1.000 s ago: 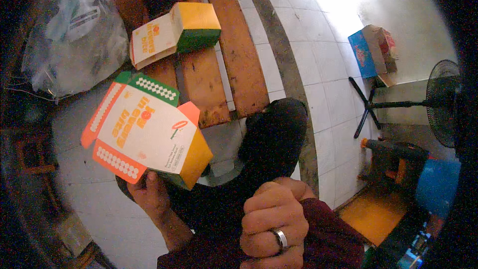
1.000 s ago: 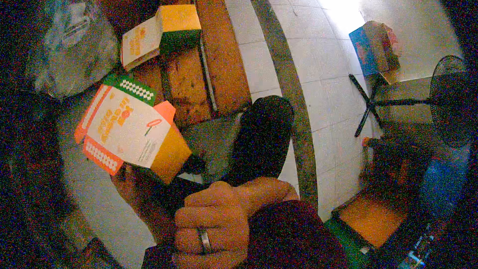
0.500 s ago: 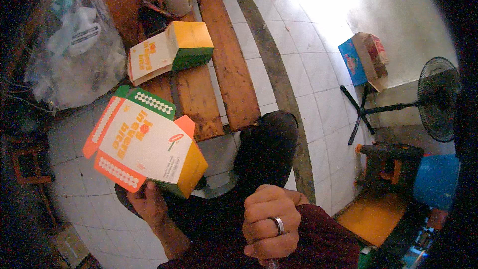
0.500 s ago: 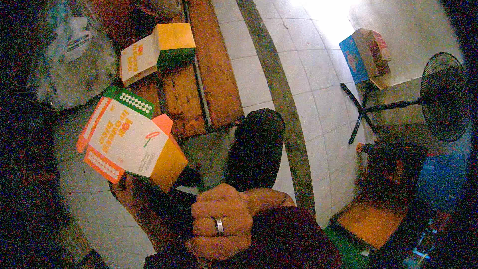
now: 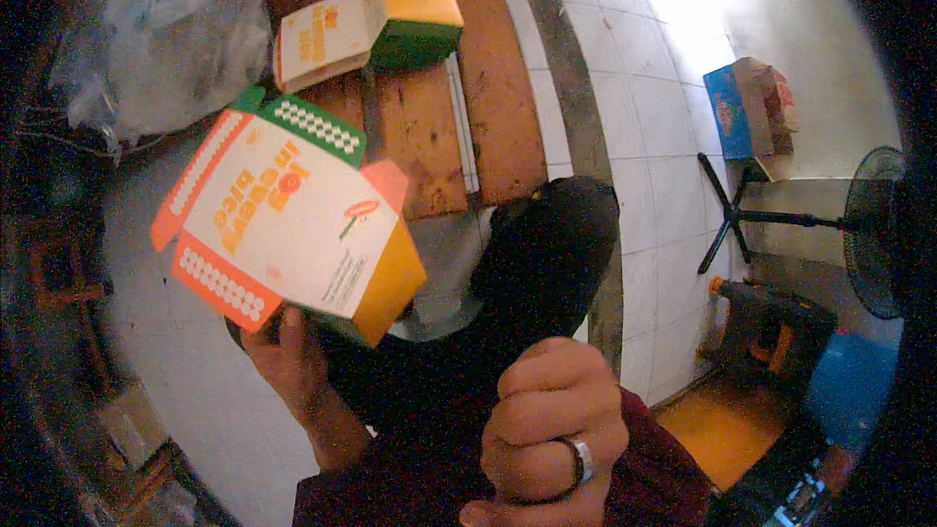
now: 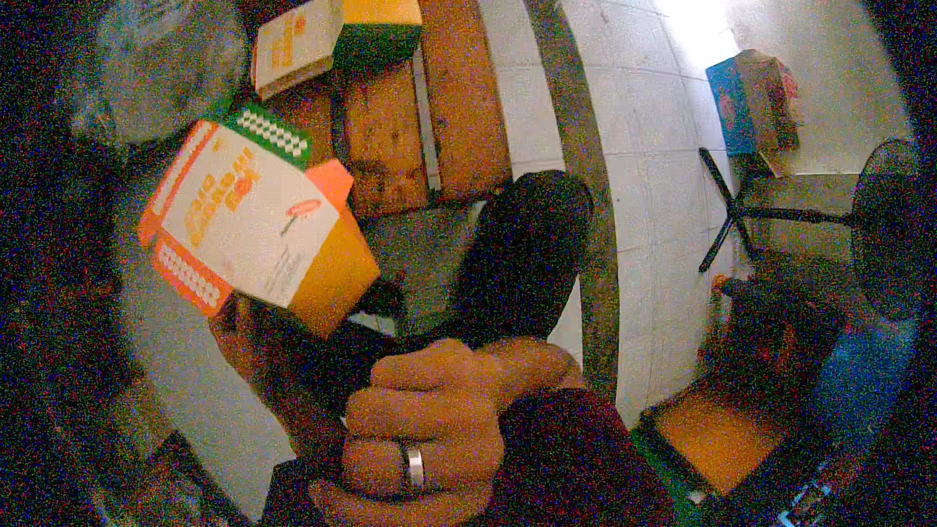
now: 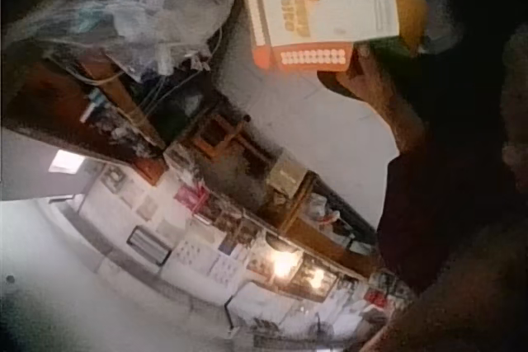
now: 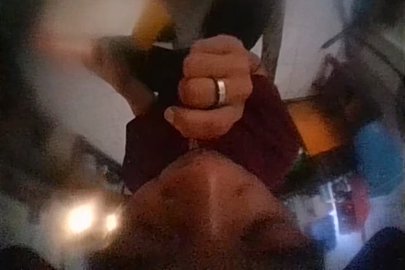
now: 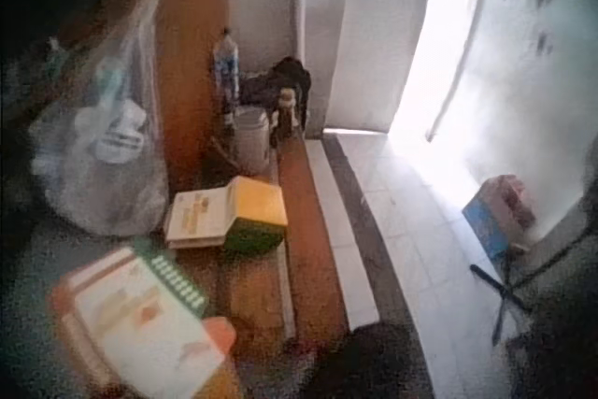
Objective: The person folds and assembles flat paper sheets into small rectangular boxes. They fold the edges, tuck flaps, and press seams to form the box shape, then place the finished boxes on the table.
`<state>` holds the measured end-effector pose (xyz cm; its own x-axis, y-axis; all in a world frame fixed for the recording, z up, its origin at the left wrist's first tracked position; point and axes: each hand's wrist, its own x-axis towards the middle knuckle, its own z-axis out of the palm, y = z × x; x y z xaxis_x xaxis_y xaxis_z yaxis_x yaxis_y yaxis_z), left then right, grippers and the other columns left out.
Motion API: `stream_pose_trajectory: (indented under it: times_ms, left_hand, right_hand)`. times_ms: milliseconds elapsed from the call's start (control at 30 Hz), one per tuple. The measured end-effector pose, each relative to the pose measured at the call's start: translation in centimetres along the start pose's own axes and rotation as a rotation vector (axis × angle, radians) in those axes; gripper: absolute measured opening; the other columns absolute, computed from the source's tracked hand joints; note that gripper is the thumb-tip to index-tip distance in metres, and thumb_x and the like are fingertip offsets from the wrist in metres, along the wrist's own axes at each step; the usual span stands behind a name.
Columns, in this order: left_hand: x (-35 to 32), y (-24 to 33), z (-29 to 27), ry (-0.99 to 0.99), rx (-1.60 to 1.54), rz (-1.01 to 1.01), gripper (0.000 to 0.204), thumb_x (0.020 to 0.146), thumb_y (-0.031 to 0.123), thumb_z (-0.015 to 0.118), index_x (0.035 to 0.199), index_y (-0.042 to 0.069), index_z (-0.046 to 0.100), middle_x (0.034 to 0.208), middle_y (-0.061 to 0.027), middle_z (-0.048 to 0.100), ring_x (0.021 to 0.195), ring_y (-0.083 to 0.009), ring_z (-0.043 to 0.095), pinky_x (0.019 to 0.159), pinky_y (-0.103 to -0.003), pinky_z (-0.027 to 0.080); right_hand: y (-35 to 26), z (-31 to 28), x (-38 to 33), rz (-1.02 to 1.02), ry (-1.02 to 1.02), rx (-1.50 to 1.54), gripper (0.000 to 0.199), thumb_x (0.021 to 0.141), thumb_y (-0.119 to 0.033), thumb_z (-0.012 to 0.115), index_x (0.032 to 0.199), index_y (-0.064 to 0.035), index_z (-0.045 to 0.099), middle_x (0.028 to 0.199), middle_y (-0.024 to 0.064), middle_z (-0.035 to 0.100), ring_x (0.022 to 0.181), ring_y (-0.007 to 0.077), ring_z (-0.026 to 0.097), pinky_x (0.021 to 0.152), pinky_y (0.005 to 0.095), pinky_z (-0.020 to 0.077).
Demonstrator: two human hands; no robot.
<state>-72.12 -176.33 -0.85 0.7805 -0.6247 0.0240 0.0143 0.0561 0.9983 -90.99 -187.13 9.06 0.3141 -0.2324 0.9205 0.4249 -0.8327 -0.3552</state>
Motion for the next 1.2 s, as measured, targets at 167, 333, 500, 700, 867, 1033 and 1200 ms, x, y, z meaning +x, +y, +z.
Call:
stream_pose_trajectory:
  times_ms: [167,333,500,700,867,1033,1200]
  left_hand:
    - [-0.3,-2.0,-1.6,0.054,0.106,-0.014,0.041,0.081,0.015,0.069,0.111,-0.006,0.052,0.103,-0.0115,0.061,0.094,-0.0213,0.058,0.083,-0.034,0.046]
    - [-0.2,-2.7,-1.3,0.045,0.027,0.081,0.040,0.083,0.015,0.067,0.112,-0.007,0.052,0.104,-0.0139,0.061,0.093,-0.0235,0.059,0.082,-0.035,0.048]
    - [0.1,-2.1,-1.2,-0.005,-0.033,0.003,0.038,0.084,0.014,0.065,0.112,-0.008,0.051,0.104,-0.0151,0.060,0.093,-0.0244,0.059,0.084,-0.036,0.048]
    - [-0.3,-1.7,-0.5,0.176,0.011,-0.049,0.036,0.086,0.014,0.063,0.111,-0.008,0.051,0.101,-0.0153,0.061,0.093,-0.0236,0.059,0.083,-0.036,0.048]
    - [-0.4,-1.9,-1.1,0.066,-0.088,0.014,0.037,0.086,0.015,0.063,0.111,-0.009,0.051,0.103,-0.0158,0.060,0.094,-0.0239,0.059,0.083,-0.036,0.048]
    - [-0.2,-3.5,-2.4,0.035,-0.125,0.033,0.039,0.087,0.018,0.063,0.112,-0.010,0.050,0.106,-0.0168,0.060,0.096,-0.0247,0.058,0.085,-0.037,0.047]
    - [0.0,-3.6,-1.3,0.065,-0.120,0.041,0.039,0.088,0.017,0.061,0.114,-0.009,0.050,0.109,-0.0177,0.059,0.098,-0.0253,0.058,0.087,-0.038,0.046]
  right_hand:
    - [0.0,0.6,-1.9,0.149,-0.088,0.057,0.018,0.074,-0.021,0.053,0.080,-0.0050,0.059,0.064,-0.0023,0.045,0.055,0.0109,0.050,0.040,0.0234,0.0358]
    - [0.9,0.8,-2.6,0.298,0.075,-0.033,0.010,0.072,-0.012,0.058,0.067,-0.0083,0.050,0.059,-0.0032,0.046,0.050,0.0101,0.049,0.039,0.0234,0.0362]
    - [1.4,1.2,-1.8,0.569,0.304,-0.164,0.028,0.069,-0.004,0.064,0.055,-0.0115,0.042,0.054,-0.0041,0.047,0.044,0.0093,0.049,0.038,0.0233,0.0367]
    - [0.9,3.3,1.1,1.154,0.703,-0.411,0.049,0.059,0.006,0.073,0.042,-0.0152,0.033,0.047,-0.0061,0.045,0.037,0.0087,0.048,0.036,0.0227,0.0352]
    - [3.2,-0.9,-1.9,0.364,0.240,-0.162,0.043,0.052,0.001,0.074,0.044,-0.0152,0.035,0.052,-0.0056,0.046,0.043,0.0104,0.051,0.041,0.0241,0.0380]
    - [3.5,-1.8,-3.0,0.273,0.161,-0.149,0.032,0.049,-0.006,0.070,0.046,-0.0142,0.039,0.052,-0.0046,0.043,0.042,0.0117,0.047,0.039,0.0257,0.0348]
    - [4.0,-2.1,-3.2,0.291,0.182,-0.134,0.023,0.045,-0.012,0.066,0.047,-0.0128,0.043,0.052,-0.0033,0.038,0.039,0.0126,0.041,0.035,0.0267,0.0292]
